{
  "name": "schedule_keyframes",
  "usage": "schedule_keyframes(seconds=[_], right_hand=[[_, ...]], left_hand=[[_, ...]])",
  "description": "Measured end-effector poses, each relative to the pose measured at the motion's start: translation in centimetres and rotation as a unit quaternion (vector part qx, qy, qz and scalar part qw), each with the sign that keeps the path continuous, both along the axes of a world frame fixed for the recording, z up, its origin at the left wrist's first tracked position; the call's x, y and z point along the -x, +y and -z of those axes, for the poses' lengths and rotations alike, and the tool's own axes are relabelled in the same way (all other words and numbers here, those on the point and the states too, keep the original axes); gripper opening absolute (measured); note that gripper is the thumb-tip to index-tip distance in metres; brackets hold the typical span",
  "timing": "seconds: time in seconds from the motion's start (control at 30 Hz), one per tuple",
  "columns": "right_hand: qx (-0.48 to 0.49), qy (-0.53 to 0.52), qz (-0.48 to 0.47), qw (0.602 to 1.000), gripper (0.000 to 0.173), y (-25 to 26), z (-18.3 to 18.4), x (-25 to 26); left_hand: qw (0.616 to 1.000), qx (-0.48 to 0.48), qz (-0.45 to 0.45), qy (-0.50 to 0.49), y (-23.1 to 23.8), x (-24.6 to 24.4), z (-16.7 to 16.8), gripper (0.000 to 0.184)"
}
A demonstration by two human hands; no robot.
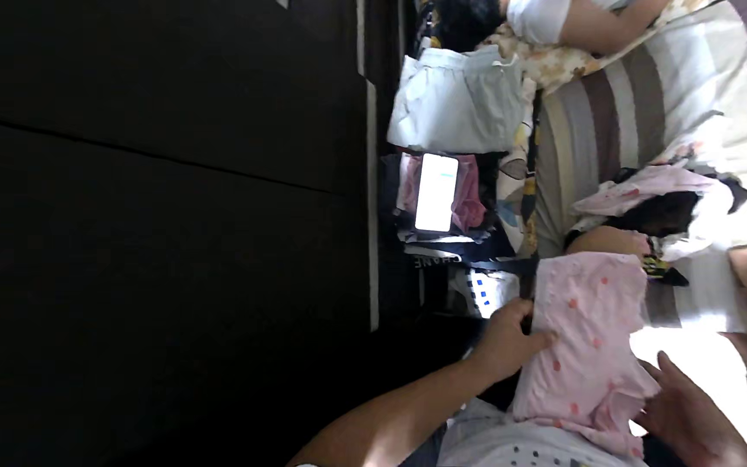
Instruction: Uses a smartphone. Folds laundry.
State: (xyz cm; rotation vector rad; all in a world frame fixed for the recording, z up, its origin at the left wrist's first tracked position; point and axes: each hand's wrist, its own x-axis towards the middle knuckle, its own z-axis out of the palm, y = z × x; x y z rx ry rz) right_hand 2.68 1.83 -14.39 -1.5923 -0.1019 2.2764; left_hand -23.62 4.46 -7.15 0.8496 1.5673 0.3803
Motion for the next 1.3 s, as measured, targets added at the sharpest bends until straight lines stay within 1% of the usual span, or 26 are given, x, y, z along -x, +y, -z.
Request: schedule_keyframes(seconds=[0.07,0.13,0.2,0.27,0.33,0.4,0.43,0.5,0.53,0.6,0.63,0.7,0.73,0.8,0.83,0.9,0.97,1.07,1.13,1.17,1.2,1.23,1.27,1.3], right_hand=[[-0.015,-0.008,0.011,1.000,0.047,-0.4,0.5,-0.1],[-0.064,-0.035,0.022,0.997,0.032,-0.2,0.4,0.2],[-0.116,-0.042,0.045,0.991,0.019,0.4,0.3,0.4],[-0.127,-0.022,0.077,0.989,0.020,1.0,0.0,0.4],[-0.103,-0.017,0.087,0.991,0.022,1.8,-1.1,0.6],[-0.087,-0.029,0.069,0.993,0.022,2.6,-1.9,0.6],[-0.100,-0.046,0.061,0.992,0.019,3.0,-2.2,0.5],[-0.171,-0.107,0.068,0.977,0.014,4.1,-3.5,0.2],[-0.219,-0.142,0.082,0.962,0.011,4.7,-4.3,0.0],[-0.324,-0.196,0.121,0.917,0.010,5.9,-6.0,-0.4],[-0.375,-0.201,0.141,0.894,0.011,6.4,-6.7,-0.6],[-0.468,-0.182,0.168,0.848,0.016,7.1,-8.2,-1.0],[-0.508,-0.155,0.174,0.829,0.019,7.3,-8.7,-1.2],[-0.563,-0.115,0.152,0.804,0.018,7.0,-9.0,-1.7],[-0.577,-0.107,0.130,0.800,0.015,6.4,-8.7,-2.0],[-0.571,-0.117,0.079,0.808,0.013,4.4,-6.8,-2.4],[-0.531,-0.135,0.017,0.836,0.015,1.5,-3.7,-2.5],[-0.415,-0.158,-0.081,0.892,0.017,-2.9,-0.4,-1.5],[-0.358,-0.165,-0.128,0.910,0.018,-4.2,0.4,-0.9],[-0.348,-0.178,-0.149,0.908,0.021,-4.1,0.3,-0.7],[-0.353,-0.205,-0.164,0.898,0.026,-3.7,-0.1,-0.5],[-0.370,-0.239,-0.168,0.882,0.030,-2.9,-0.8,-0.4],[-0.396,-0.273,-0.159,0.862,0.032,-1.9,-1.6,-0.1],[-0.424,-0.304,-0.137,0.842,0.032,-0.9,-2.4,0.3]], left_hand=[[0.998,-0.015,-0.034,-0.052,-0.1,-0.2,-0.2,0.033],[0.991,-0.032,-0.075,-0.110,-0.4,-0.5,-0.6,0.032],[0.984,-0.010,-0.109,-0.142,-0.3,-0.9,-1.2,0.033],[0.974,0.037,-0.141,-0.176,-0.1,-1.1,-1.4,0.034],[0.960,0.077,-0.168,-0.210,0.0,-1.2,-1.6,0.030],[0.955,0.093,-0.179,-0.217,0.4,-1.5,-2.2,0.025],[0.957,0.088,-0.175,-0.216,0.8,-1.4,-2.6,0.024],[0.965,0.052,-0.157,-0.202,1.9,-1.3,-3.8,0.022],[0.971,0.026,-0.145,-0.186,2.6,-1.2,-4.5,0.021],[0.980,-0.041,-0.121,-0.152,4.2,-0.9,-6.0,0.020],[0.979,-0.087,-0.106,-0.149,4.7,-0.5,-6.6,0.018],[0.967,-0.187,-0.067,-0.158,5.7,0.1,-7.8,0.017],[0.958,-0.232,-0.046,-0.161,6.0,0.4,-8.5,0.020],[0.945,-0.293,-0.005,-0.149,6.0,1.3,-9.2,0.024],[0.946,-0.300,0.016,-0.120,5.6,1.8,-9.2,0.023],[0.958,-0.276,0.067,-0.045,4.0,2.9,-7.7,0.014],[0.969,-0.218,0.119,-0.012,1.5,3.7,-4.7,0.015],[0.984,-0.107,0.142,-0.003,-2.0,4.1,-1.0,0.020],[0.988,-0.077,0.128,-0.028,-2.8,4.0,-0.2,0.027],[0.990,-0.060,0.112,-0.056,-2.7,4.0,-0.3,0.036],[0.991,-0.041,0.095,-0.087,-2.5,4.0,-0.5,0.045],[0.991,-0.023,0.076,-0.107,-2.0,3.8,-0.9,0.050],[0.992,-0.012,0.060,-0.115,-1.5,3.6,-1.3,0.049],[0.993,-0.006,0.049,-0.111,-0.9,3.3,-1.7,0.044]])
